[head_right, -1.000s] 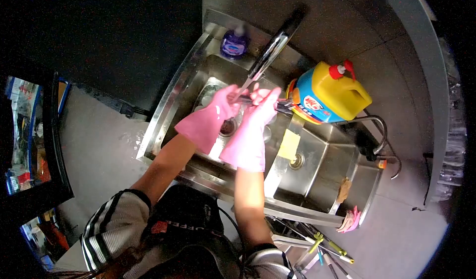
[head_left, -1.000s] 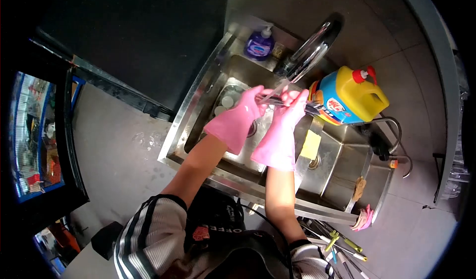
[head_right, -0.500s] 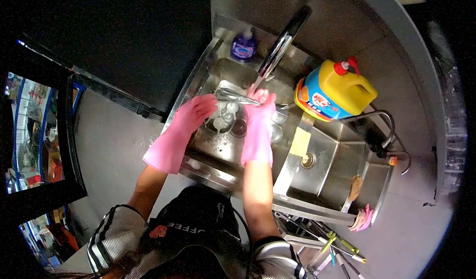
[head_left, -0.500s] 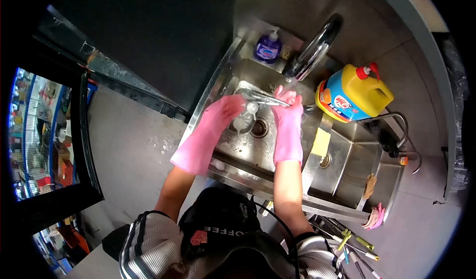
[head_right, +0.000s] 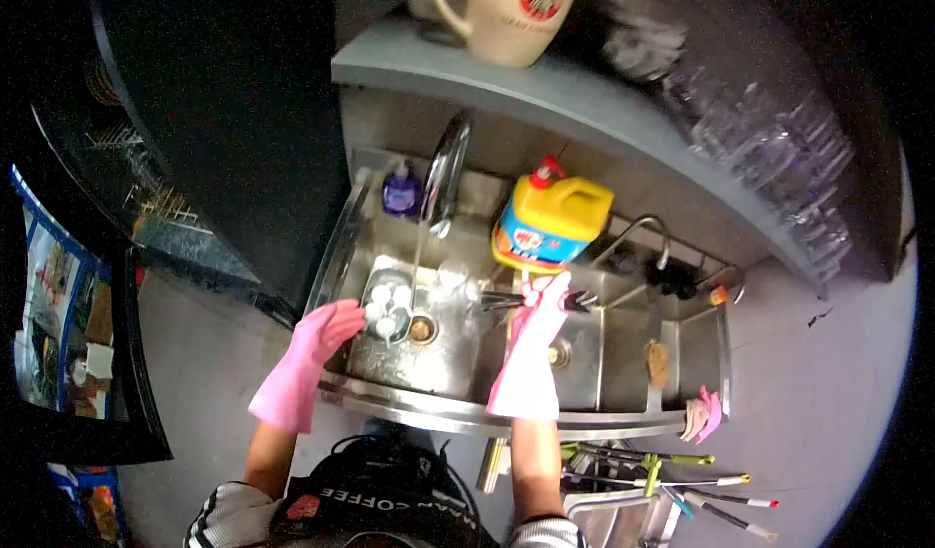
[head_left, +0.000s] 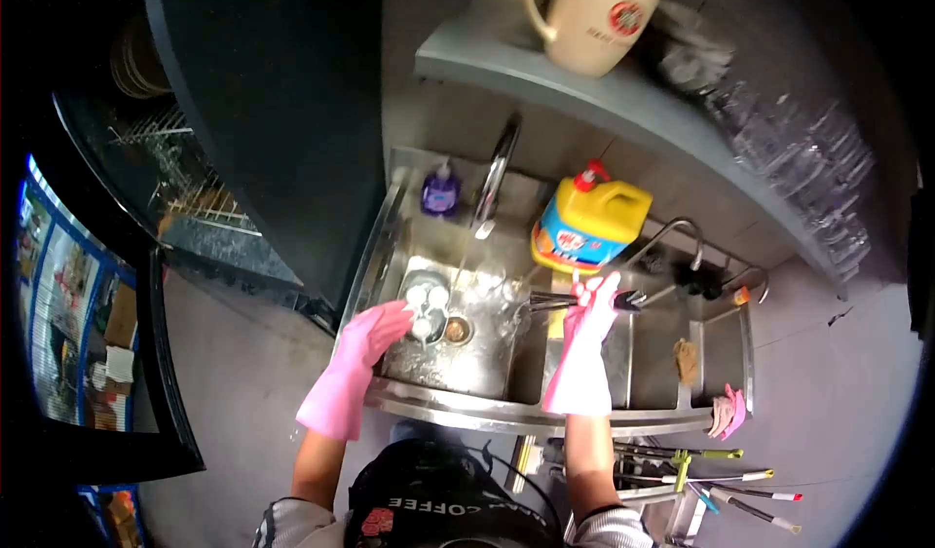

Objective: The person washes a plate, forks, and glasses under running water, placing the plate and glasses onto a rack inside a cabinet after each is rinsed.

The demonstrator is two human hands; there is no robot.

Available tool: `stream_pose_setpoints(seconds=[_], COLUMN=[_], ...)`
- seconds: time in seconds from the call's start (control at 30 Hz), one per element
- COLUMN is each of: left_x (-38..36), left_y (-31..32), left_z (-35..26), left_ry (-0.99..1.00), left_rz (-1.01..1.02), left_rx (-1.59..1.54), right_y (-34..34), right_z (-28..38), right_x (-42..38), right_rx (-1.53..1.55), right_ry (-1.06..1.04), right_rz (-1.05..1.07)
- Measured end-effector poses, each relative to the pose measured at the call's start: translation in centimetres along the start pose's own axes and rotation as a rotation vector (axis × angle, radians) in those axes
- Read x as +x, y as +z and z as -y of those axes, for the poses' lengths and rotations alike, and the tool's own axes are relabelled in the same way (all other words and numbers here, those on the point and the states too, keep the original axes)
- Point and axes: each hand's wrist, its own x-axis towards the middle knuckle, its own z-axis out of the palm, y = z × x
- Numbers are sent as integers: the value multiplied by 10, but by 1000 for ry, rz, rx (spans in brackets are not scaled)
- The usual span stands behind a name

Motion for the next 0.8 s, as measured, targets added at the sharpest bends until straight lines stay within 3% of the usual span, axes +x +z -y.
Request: stream_pose_setpoints(seconds=[0.07, 0.13, 0.2, 0.27, 0.3, 0.4, 0.53, 0.67, 0.8], left_x=[-7, -16, -19, -29, -29, -28, -41, -56, -66], left_y=[-2, 0, -8, -6, -13, -29, -25, -21, -32], left_z=[0, -8, -7, -15, -13, -11, -16, -24, -24], left_ry=[-55, -81, -31, -15, -4, 47, 63, 65, 60], left_rz=[-38, -81, -62, -68, -83, -55, -53, -36, -105], left_rx=[-33, -26, -23, -41, -58, -134, -140, -101, -73], right_y=[6, 24, 50, 98, 117, 195, 294, 362, 398], right_z=[24, 60, 101, 160, 187, 259, 301, 302, 289], right_x=[4, -5, -3, -16, -16, -29, -40, -44, -21], right_rx=[-90, -217, -120, -220, -212, -107, 26, 236, 253], right_ry=[55, 60, -8, -82, -177, -352, -575, -543, -483], right_rz=[54, 238, 445, 471, 629, 811, 817, 786, 747])
